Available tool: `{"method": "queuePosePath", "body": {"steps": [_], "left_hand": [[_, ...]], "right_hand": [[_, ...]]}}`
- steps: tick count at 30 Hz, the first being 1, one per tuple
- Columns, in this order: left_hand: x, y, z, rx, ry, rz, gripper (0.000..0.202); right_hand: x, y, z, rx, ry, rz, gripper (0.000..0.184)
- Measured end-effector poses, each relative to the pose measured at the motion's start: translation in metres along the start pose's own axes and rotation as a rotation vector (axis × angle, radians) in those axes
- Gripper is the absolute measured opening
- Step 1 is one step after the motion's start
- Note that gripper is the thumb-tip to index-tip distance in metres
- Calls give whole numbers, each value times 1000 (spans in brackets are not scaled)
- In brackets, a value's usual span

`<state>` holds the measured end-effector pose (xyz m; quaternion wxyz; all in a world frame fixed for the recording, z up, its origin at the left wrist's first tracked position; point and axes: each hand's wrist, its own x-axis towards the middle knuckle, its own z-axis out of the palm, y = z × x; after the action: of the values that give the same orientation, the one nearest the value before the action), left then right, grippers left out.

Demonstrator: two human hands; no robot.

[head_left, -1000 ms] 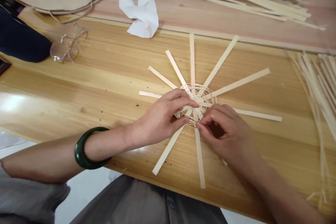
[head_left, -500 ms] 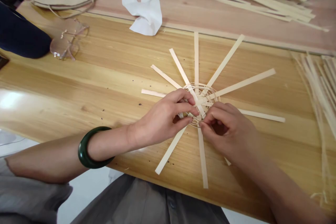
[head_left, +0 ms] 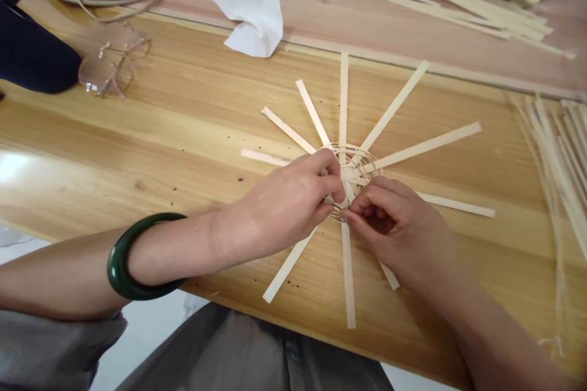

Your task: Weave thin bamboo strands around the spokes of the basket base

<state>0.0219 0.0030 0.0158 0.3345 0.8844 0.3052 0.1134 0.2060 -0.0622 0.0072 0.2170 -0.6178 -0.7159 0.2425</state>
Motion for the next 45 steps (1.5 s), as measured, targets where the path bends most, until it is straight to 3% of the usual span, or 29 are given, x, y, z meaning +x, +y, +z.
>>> {"method": "queuePosePath", "body": {"steps": [13,20,26,35,40,45], "left_hand": [[11,7,-7,41,-91,-92,10],[-8,-4,6,-107,132,-67,7],[-20,-13,15,-141,247,27,6],[-19,-15,15,-157,255,34,7],[-16,-19,16,-179,242,36,8],[-21,-17,1,-148,193,112,6]], "right_hand": [[-4,-3,6,-5,46,23,17],[-7,2,9,-8,76,-18,10],[-7,3,10,43,108,-21,12],[-8,1,17,-59,190,-79,10],[-9,-2,21,-197,238,-206,8],[-7,-6,23,-277,249,-263,13]]}}
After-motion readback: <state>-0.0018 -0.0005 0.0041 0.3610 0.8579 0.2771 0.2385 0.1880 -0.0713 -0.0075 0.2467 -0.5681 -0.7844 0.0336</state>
